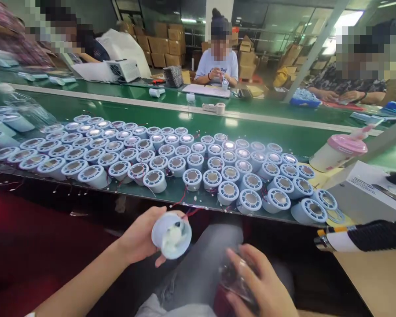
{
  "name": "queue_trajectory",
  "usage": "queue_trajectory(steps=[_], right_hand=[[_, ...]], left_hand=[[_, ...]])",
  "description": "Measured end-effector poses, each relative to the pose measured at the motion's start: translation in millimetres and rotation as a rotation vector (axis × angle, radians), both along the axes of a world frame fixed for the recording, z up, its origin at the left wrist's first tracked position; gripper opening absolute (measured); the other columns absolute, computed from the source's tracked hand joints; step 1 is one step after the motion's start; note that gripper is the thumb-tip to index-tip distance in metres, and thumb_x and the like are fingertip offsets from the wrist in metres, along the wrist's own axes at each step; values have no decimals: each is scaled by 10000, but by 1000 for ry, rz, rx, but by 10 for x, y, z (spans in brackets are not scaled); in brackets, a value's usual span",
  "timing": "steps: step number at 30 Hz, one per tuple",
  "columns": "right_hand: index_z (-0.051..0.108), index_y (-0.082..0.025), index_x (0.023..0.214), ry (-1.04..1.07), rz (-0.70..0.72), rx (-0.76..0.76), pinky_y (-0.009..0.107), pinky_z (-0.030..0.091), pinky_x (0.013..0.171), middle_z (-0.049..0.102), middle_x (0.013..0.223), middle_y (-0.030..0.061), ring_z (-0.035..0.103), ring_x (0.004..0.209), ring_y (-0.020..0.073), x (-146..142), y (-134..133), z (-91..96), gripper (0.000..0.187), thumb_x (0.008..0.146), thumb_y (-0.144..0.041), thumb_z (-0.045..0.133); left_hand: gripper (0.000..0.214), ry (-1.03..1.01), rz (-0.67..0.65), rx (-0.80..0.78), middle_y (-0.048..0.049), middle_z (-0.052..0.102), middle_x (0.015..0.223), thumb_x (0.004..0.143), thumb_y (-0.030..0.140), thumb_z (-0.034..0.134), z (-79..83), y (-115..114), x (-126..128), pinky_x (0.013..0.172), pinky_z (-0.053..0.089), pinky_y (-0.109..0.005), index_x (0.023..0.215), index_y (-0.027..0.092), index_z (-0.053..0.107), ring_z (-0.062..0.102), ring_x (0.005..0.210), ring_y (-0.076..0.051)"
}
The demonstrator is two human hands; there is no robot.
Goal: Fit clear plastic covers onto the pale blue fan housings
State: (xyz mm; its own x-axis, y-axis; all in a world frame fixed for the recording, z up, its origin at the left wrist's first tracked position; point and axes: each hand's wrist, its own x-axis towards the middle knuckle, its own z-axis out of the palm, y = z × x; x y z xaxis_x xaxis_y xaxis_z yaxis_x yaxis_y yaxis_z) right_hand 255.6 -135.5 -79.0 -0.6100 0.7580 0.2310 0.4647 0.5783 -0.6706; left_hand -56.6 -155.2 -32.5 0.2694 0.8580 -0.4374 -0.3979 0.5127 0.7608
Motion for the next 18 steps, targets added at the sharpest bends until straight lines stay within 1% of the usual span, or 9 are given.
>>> queue_trajectory(steps=[1,3,5,7,9,11,14,16,18], right_hand=[[595,-350,1315,-88,53,173,422,614,806,604,1262,131,645,1083,329,-182,-9,80,526,807,-229,657],[622,-318,1277,-164,9,472,464,617,735,601,1236,157,641,1013,338,-497,-2,243,503,802,-154,598],[654,-293,1230,-275,-48,616,473,612,697,605,1242,169,632,965,338,-691,34,361,502,786,-77,567],[706,-248,1123,-375,-56,639,458,608,684,615,1249,173,627,953,339,-750,74,410,446,771,-16,559],[732,-205,964,-421,-21,562,441,604,683,625,1244,171,624,978,348,-712,97,402,357,742,26,575],[714,-193,881,-409,19,408,437,603,701,614,1261,163,617,1027,355,-637,94,371,312,706,42,608],[689,-217,924,-307,63,73,417,595,764,567,1318,129,610,1086,325,-548,62,347,297,698,-24,690],[681,-235,939,-202,55,-155,384,579,808,556,1313,101,616,1090,284,-516,43,355,210,756,-136,713],[685,-234,896,-78,20,-315,352,554,837,580,1251,88,623,1071,249,-496,33,373,59,853,-242,646]], left_hand=[[535,7,-104,-58,-58,569,780,765,644,455,-63,0,85,350,365,-201,936,146,548,538,544,-151],[513,118,-287,-60,-25,540,748,791,636,481,-114,15,224,339,285,-165,915,147,571,471,501,-105],[397,316,-432,84,-9,535,763,826,533,524,-78,42,307,397,327,-174,908,152,602,462,554,-100],[275,541,-510,311,-12,562,811,862,415,531,-4,71,346,549,429,-212,876,159,630,513,684,-127],[211,710,-506,501,-23,604,906,892,331,509,55,90,365,736,463,-259,878,176,650,555,844,-164],[197,791,-469,582,-32,623,971,908,292,490,70,92,381,828,456,-292,921,191,659,570,917,-183],[186,821,-405,589,-38,627,995,914,284,498,16,71,411,842,461,-304,938,193,658,579,920,-185],[162,808,-343,576,-32,619,1008,893,301,561,-50,53,430,832,468,-304,987,200,647,584,905,-180],[323,774,-278,580,-30,594,1039,807,353,701,-128,37,444,836,483,-311,1094,226,628,589,912,-184]])
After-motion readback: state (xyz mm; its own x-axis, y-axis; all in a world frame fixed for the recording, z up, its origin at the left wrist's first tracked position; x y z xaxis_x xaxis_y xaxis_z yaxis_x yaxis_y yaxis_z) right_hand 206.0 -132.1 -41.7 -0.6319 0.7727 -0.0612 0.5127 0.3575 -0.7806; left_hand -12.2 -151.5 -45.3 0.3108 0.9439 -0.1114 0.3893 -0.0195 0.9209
